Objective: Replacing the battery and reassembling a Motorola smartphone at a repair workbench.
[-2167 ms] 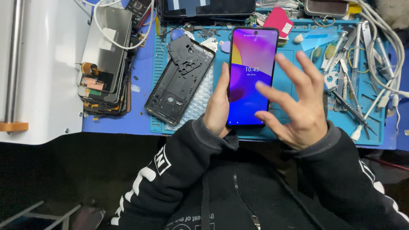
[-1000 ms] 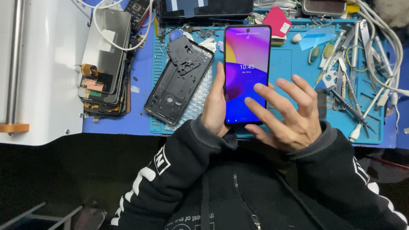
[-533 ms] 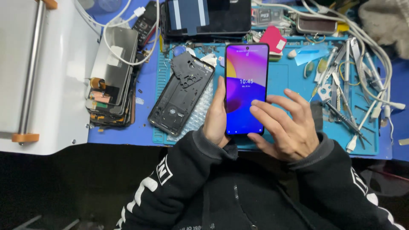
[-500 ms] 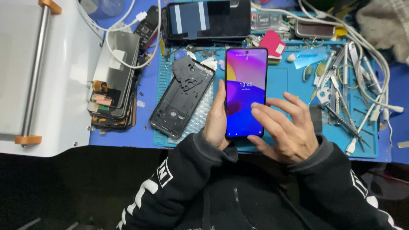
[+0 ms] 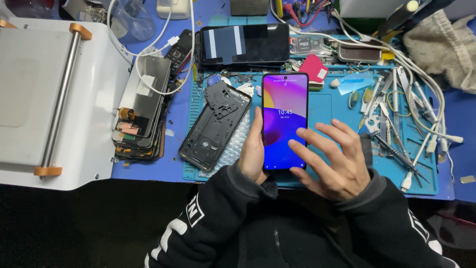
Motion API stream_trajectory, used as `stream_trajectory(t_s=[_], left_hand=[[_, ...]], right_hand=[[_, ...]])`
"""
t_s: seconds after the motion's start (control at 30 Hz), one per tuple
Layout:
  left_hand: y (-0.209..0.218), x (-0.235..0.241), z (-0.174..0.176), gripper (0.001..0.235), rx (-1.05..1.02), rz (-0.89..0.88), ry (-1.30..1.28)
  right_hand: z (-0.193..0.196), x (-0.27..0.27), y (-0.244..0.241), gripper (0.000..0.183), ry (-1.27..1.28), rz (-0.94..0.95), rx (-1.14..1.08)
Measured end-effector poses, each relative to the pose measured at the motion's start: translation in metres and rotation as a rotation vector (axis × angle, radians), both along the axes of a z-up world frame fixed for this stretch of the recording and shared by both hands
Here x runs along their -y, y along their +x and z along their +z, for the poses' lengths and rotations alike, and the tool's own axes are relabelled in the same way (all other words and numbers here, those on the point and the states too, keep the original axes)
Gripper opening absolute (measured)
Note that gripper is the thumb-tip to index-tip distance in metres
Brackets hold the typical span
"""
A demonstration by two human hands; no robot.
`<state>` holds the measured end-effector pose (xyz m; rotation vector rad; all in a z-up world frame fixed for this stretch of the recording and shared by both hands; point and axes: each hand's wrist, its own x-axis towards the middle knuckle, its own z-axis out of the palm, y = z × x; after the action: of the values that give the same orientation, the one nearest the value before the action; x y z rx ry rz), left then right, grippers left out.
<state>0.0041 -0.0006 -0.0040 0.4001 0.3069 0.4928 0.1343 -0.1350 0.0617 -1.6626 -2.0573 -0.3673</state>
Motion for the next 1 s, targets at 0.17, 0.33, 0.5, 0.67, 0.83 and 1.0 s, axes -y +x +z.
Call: stream_trajectory(t_s=[0.17, 0.33, 0.5, 0.67, 0.83, 1.0], left_hand=[[-0.002, -0.001, 0.008, 0.071, 0.005, -0.063, 0.011], [-0.001, 0.000, -0.002, 0.081, 0.062, -0.094, 0.045], [-0.001, -0.002, -0.003, 0.083, 0.049, -0.107, 0.053], [-0.001, -0.002, 0.000, 0.072, 0.018, -0.056, 0.008], [-0.003, -0.002, 0.004, 0.074, 0.038, -0.088, 0.078], [-0.004, -0.002, 0.014, 0.073, -0.002, -0.087, 0.072]], right_hand=[[0.007, 0.000, -0.004, 0.045, 0.015, -0.017, 0.005], [-0.003, 0.011, 0.002, 0.041, 0.043, -0.026, -0.051], [0.003, 0.009, 0.001, 0.042, 0.015, 0.084, -0.027], [0.015, -0.004, -0.002, 0.052, -0.032, -0.036, -0.039], [0.006, 0.000, -0.001, 0.057, -0.059, -0.067, -0.076], [0.018, -0.004, -0.005, 0.053, -0.037, -0.044, -0.028]])
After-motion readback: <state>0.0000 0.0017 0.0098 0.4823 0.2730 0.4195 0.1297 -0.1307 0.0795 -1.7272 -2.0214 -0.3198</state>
